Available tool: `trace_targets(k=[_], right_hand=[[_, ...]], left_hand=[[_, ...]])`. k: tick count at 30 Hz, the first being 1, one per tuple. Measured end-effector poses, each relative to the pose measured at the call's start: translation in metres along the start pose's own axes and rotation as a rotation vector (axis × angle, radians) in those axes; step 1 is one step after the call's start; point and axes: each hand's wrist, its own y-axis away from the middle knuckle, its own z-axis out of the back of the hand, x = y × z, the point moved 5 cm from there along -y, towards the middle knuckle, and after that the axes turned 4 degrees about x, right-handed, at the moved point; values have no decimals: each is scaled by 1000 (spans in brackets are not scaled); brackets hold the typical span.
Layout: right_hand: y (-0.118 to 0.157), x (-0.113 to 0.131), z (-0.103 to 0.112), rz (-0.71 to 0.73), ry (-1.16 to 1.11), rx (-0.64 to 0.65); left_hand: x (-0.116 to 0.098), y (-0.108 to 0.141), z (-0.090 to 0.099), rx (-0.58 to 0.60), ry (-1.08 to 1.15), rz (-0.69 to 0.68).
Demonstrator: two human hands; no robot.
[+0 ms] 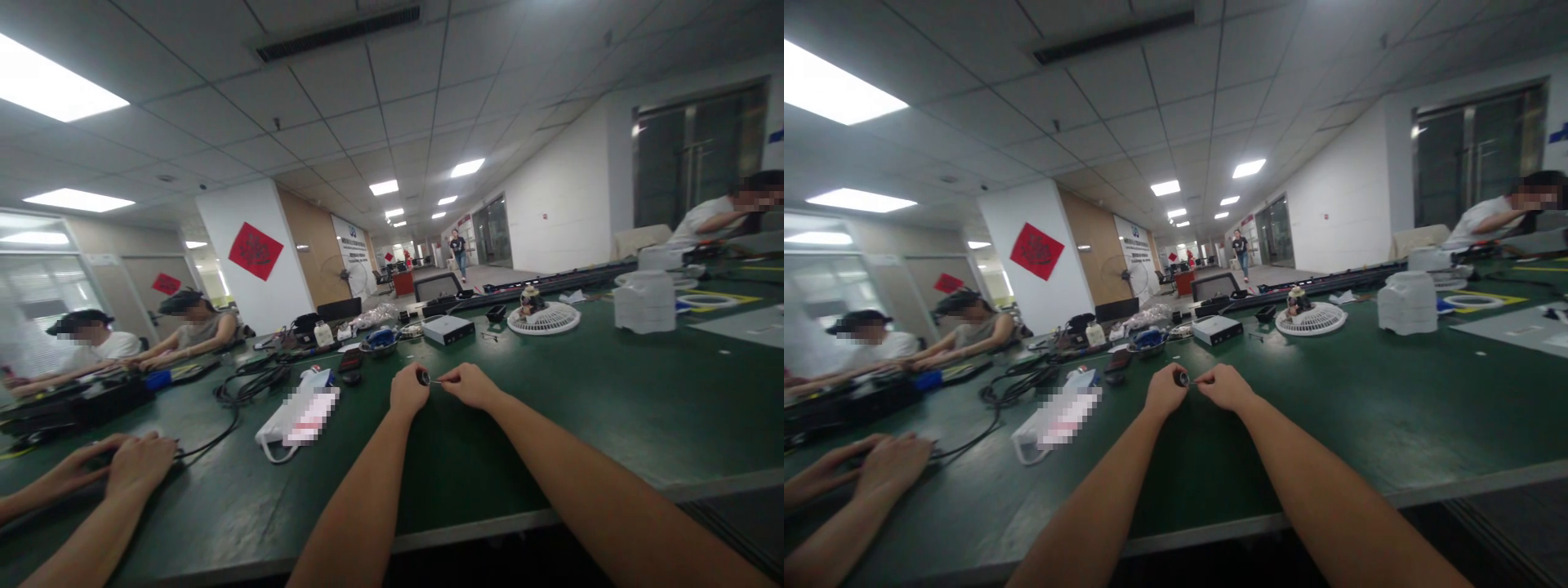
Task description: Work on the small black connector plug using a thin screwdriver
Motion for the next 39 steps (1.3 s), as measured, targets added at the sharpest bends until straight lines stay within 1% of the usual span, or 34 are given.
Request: trace_targets(k=[2, 8, 13, 17, 21, 24, 27, 30, 36, 39], right_hand=[[1, 1, 2, -6, 7, -6], [2, -6, 5, -92, 64, 4], [3, -1, 3, -72, 62, 46], [4, 3, 4, -43, 42, 46], [4, 0, 7, -75, 64, 27], [5, -1, 7, -85, 77, 42], [5, 4, 5, -52, 64, 70], [5, 8, 6, -25, 51, 64], [4, -1, 9, -108, 97, 32], [4, -1, 7, -100, 98, 54]], left_hand=[[-3, 1, 0, 5, 3, -2], [-7, 3, -1, 29, 9, 2], [-6, 3, 1, 32, -8, 17], [-8, 3, 2, 29, -13, 9], [-10, 3, 1, 34, -11, -6], [-8, 3, 0, 37, -12, -10], [-6, 3, 1, 36, -12, -3], [-8, 3, 2, 38, -6, -6], [-14, 3, 0, 52, 26, -28], [-12, 4, 2, 34, 37, -13]])
